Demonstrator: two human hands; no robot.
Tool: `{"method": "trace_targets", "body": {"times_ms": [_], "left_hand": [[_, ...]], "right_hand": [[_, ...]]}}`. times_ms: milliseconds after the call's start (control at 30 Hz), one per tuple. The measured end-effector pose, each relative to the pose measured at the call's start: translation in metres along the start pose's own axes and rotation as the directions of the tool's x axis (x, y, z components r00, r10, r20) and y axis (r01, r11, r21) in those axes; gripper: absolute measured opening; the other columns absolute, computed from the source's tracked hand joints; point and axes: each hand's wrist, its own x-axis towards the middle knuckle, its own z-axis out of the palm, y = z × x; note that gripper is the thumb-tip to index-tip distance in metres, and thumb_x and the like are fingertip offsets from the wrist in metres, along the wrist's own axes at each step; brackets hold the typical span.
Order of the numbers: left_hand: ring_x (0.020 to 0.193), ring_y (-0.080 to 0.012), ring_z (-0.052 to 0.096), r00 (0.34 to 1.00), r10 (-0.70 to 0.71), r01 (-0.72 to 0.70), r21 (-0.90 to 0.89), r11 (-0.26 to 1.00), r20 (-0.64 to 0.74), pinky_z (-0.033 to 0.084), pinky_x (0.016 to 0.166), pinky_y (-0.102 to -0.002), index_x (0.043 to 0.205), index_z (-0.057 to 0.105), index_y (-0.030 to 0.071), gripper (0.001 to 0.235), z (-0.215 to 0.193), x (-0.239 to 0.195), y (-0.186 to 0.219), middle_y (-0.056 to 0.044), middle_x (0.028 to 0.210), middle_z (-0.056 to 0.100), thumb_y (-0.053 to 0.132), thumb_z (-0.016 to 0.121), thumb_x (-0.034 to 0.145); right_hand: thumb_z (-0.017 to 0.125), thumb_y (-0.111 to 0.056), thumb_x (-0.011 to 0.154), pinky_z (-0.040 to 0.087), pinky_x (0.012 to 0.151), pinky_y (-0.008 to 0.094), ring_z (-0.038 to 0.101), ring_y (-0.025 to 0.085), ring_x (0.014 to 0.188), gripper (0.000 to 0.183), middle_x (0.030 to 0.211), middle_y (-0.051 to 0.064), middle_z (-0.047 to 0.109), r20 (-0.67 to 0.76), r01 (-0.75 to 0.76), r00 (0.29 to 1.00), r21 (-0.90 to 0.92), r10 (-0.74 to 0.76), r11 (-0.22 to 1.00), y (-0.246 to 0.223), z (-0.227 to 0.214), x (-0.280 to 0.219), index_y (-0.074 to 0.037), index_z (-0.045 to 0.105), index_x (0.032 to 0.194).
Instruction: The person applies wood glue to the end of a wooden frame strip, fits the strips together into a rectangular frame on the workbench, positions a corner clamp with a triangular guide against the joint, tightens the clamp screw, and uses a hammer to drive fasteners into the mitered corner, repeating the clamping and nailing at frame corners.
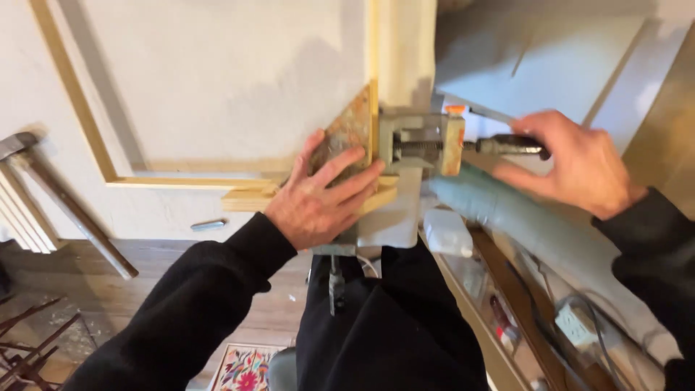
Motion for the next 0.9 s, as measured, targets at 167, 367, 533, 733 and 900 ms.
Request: {"method": "trace_targets", "body": {"times_ms": [167,367,533,733,900], "left_hand": [[0.146,-0.0304,0.040,1.000,-0.001,0.001,0.015,1.000,0.010,0.025,0.120,-0.071,0.128,0.072,0.008,0.044,-0.001,-0.001,0.001,-0.004,0.154,0.052,0.029,0.075,0.090],[0.147,-0.0303,0.039,1.000,-0.003,0.002,0.025,1.000,0.020,0.024,0.121,-0.071,0.128,0.072,0.010,0.044,0.000,0.000,0.000,-0.003,0.154,0.052,0.029,0.076,0.089],[0.148,-0.0293,0.039,1.000,-0.010,0.010,0.011,1.000,0.027,0.023,0.123,-0.070,0.128,0.072,0.011,0.043,0.002,-0.001,0.001,-0.002,0.155,0.051,0.029,0.076,0.089],[0.147,-0.0293,0.039,0.999,-0.020,0.018,0.032,0.999,0.048,0.023,0.122,-0.071,0.125,0.072,0.010,0.044,-0.004,0.000,0.000,-0.002,0.154,0.051,0.031,0.075,0.087],[0.148,-0.0288,0.038,1.000,-0.007,0.007,0.059,0.998,-0.003,0.024,0.123,-0.070,0.130,0.071,0.010,0.043,0.000,0.001,-0.001,-0.002,0.154,0.051,0.030,0.073,0.093]], "right_hand": [[0.077,-0.024,0.095,0.058,0.071,0.032,0.072,0.023,0.083,0.042,0.117,0.012,0.074,0.018,0.271,0.962,-0.160,-0.272,0.949,0.055,0.016,-0.033,-0.003,0.067,0.130],[0.061,-0.040,0.105,0.059,0.064,0.027,0.062,0.010,0.066,0.041,0.081,0.003,0.063,0.264,-0.394,0.905,0.228,0.333,0.890,0.071,0.033,-0.033,-0.003,0.070,0.119],[0.051,-0.050,0.111,0.029,0.045,0.033,0.034,0.015,0.052,0.058,0.066,0.002,0.042,0.773,-0.884,0.446,0.300,0.452,0.359,0.100,0.033,-0.026,0.001,0.077,0.116],[0.076,-0.054,0.081,0.049,0.053,0.030,0.060,0.016,0.059,0.060,0.103,0.009,0.071,0.082,0.218,0.976,-0.290,-0.203,0.932,0.029,-0.002,-0.002,-0.003,0.072,0.111],[0.086,-0.031,0.092,0.057,0.071,0.034,0.072,0.022,0.084,0.042,0.105,0.006,0.069,-0.014,0.393,0.902,-0.382,-0.431,0.836,0.032,0.006,-0.010,-0.006,0.072,0.124]]}}
